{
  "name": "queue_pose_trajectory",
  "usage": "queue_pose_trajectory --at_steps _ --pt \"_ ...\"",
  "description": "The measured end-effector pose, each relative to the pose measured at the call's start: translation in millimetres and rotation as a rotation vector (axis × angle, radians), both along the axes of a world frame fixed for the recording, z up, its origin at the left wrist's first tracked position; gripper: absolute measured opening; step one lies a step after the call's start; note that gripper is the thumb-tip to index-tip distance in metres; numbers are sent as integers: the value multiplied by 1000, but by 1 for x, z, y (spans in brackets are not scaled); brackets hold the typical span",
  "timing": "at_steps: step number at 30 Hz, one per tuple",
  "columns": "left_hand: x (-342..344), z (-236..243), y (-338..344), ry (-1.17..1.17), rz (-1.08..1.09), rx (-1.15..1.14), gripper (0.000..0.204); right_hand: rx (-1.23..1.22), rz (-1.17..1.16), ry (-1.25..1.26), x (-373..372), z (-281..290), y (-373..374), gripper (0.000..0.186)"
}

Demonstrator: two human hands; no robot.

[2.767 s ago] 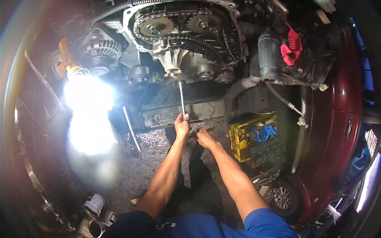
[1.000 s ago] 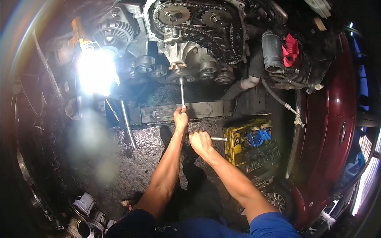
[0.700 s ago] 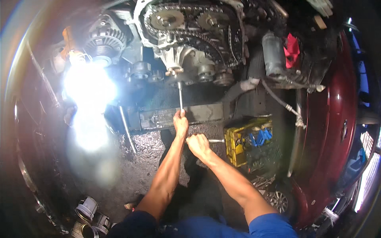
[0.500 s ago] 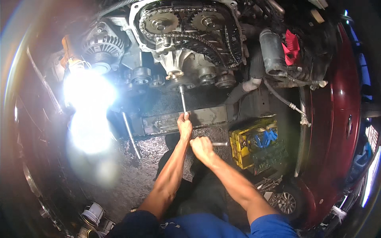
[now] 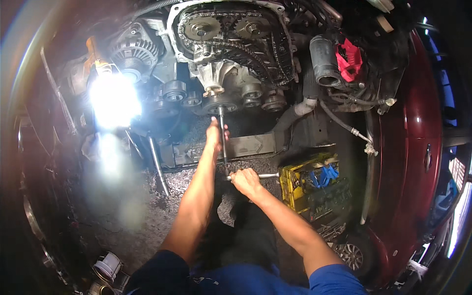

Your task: The person works on a car engine by using a socket wrench to loosen or tighten bolts on the front of the engine block. The person uses a flashlight to illuminate the work area and points at components while handling the wrench.

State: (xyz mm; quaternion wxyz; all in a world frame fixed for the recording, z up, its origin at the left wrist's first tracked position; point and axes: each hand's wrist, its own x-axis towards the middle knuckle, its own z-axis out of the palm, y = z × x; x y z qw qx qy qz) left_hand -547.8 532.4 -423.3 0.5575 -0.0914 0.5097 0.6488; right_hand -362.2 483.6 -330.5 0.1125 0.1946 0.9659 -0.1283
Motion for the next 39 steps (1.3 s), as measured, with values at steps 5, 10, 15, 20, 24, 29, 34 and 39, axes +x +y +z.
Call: queue_pose_trajectory --at_steps 5,10,15,20,24,29,34,39 --pt "-15 -2 18 58 -84 32 36 -5 -60 -6 7 -5 -2 22" --pt "9 -5 3 3 -51 47 33 -98 5 -54 28 12 -7 20" --pt "36 14 -36 -49 -28 15 28 -171 44 90 68 51 -28 24" --pt "67 88 -66 -161 130 14 23 -462 -62 137 110 119 -35 48" --pt "88 175 -76 -107 182 69 23 -393 -170 234 130 173 -49 71" --pt "110 293 -88 -114 235 275 24 -397 -200 460 167 237 -65 59" --pt "147 409 -91 -64 172 427 29 -845 -558 671 218 291 -74 45" --pt "182 492 -97 166 119 598 46 -1110 -779 1090 228 333 -80 39"
